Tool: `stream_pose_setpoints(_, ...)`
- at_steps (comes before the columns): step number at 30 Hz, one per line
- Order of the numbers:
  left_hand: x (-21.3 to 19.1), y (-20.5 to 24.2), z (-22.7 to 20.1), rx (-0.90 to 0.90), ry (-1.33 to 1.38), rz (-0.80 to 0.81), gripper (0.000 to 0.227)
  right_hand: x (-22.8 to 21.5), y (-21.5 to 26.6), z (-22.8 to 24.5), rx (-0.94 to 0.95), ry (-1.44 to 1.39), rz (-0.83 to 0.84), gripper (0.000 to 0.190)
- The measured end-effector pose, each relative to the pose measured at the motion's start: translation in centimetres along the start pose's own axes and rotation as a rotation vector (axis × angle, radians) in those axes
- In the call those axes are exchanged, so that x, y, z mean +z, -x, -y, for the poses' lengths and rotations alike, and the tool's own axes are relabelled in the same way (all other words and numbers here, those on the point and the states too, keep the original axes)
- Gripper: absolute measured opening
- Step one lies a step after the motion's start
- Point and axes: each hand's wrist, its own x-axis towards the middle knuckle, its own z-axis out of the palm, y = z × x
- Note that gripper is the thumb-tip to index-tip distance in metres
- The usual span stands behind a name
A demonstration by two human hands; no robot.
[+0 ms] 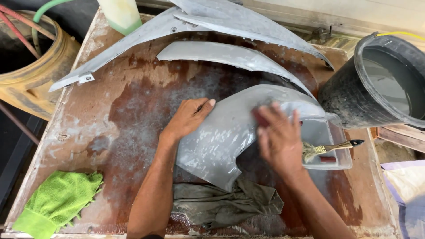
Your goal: The person sands the surface of a grey car fender using a sanding block, moving it across the curved areas and edges. They then use a brush to wipe away dust from the part before continuing to sand the edges and inner sections.
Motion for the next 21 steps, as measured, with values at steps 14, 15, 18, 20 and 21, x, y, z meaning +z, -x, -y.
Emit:
stream_pose_setpoints(14, 0.7, -0.6, -1.0, -0.033, 0.163, -0.082, 0.049, 0.5, -1.7, 2.3, 0.082, 0.049, 0.112, 0.018)
stream_pose_setpoints(15, 0.7, -0.7, -0.5, -0.032, 0.167, -0.083, 0.049, 0.1, -1.9, 0.9, 0.079, 0.051, 0.114, 0.018)
stream_pose_setpoints(18, 0.3, -0.5, -0.7, -0.045, 0.173, -0.08, 0.064, -0.1, -2.5, -1.2, 0.221, 0.21, 0.062, 0.019)
stream_pose_setpoints(20, -0.3, 0.4, -2.8, -0.083, 0.136, -0.086, 0.083, 0.9, -2.4, 0.1, 0.222, 0.18, 0.033, 0.012)
stream_pose_setpoints(21, -0.3, 0.5, -2.7, -0.084, 0.135, -0.087, 0.083, 1.5, -2.3, 1.7, 0.221, 0.179, 0.034, 0.012)
